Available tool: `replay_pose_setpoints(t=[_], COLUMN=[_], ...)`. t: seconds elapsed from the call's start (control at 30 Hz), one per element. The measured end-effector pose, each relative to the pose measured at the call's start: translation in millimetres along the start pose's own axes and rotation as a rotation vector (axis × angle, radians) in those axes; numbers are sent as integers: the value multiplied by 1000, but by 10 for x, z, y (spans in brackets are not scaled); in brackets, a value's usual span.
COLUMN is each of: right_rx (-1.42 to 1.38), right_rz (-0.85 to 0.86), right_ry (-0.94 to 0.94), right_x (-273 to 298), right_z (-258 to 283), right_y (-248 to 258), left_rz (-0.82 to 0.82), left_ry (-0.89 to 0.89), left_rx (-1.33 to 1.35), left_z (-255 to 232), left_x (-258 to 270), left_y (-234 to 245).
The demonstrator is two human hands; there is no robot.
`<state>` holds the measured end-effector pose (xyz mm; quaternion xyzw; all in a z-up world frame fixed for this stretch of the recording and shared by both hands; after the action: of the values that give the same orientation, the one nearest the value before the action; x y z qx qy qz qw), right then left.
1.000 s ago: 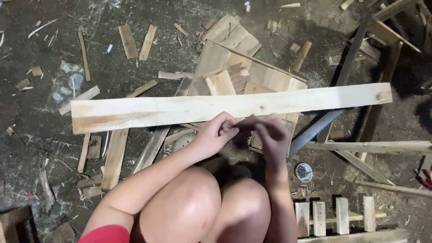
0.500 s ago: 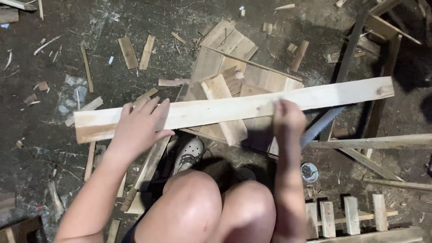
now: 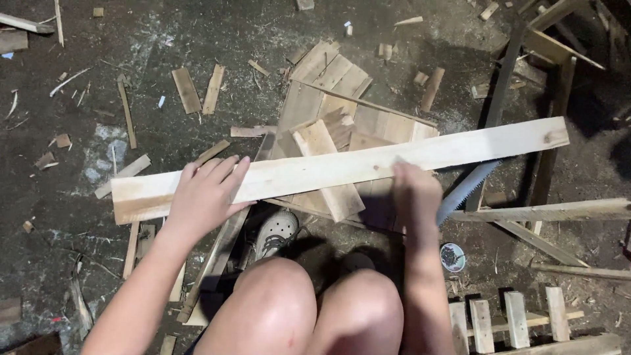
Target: Sanding the edges of a long wooden plank using a piece of sandpaper to smooth the surface.
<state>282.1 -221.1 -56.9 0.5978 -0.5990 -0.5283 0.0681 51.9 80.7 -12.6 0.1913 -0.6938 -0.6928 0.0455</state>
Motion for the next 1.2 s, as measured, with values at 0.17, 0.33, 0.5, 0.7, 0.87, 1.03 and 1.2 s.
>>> replay_pose_setpoints(t=[0.17,0.33,0.5,0.7,0.87,1.03,1.2], right_rx=[-352,-634,-777,-635,-463,-922,-880], right_rz=[34,43,105,-218,-241,87,39], right_ry=[-209,-209,-127,-225,-181,-379,-312], right_x=[-315,-513,-651,-719,-639,-658,-732], right_z=[-139,68,331,-128,-128,396,71], right_y=[366,704,777,934,607,632,649], left_rz=[-37,210,11,-98,-105,-85,-84], left_ry=[-68,-32,-138,-147,-183,-174,-192], left_rx=[-24,112,98,16,2,3,-19], left_z=[-31,-58,-180,-167,-200,-199,-203], left_x=[52,172,317,347,344,348,356], left_y=[156,221,339,320,369,304,277])
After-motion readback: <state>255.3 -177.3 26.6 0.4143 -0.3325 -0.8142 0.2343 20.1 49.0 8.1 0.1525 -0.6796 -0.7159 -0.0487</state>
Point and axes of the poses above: each hand's wrist, its own x-axis away from the middle knuckle, its own y-axis out of the back of the hand, z = x × y, the point moved 7 cm from there along -x, towards the middle knuckle, and after that the axes turned 11 degrees about y, right-handed, at the moved point
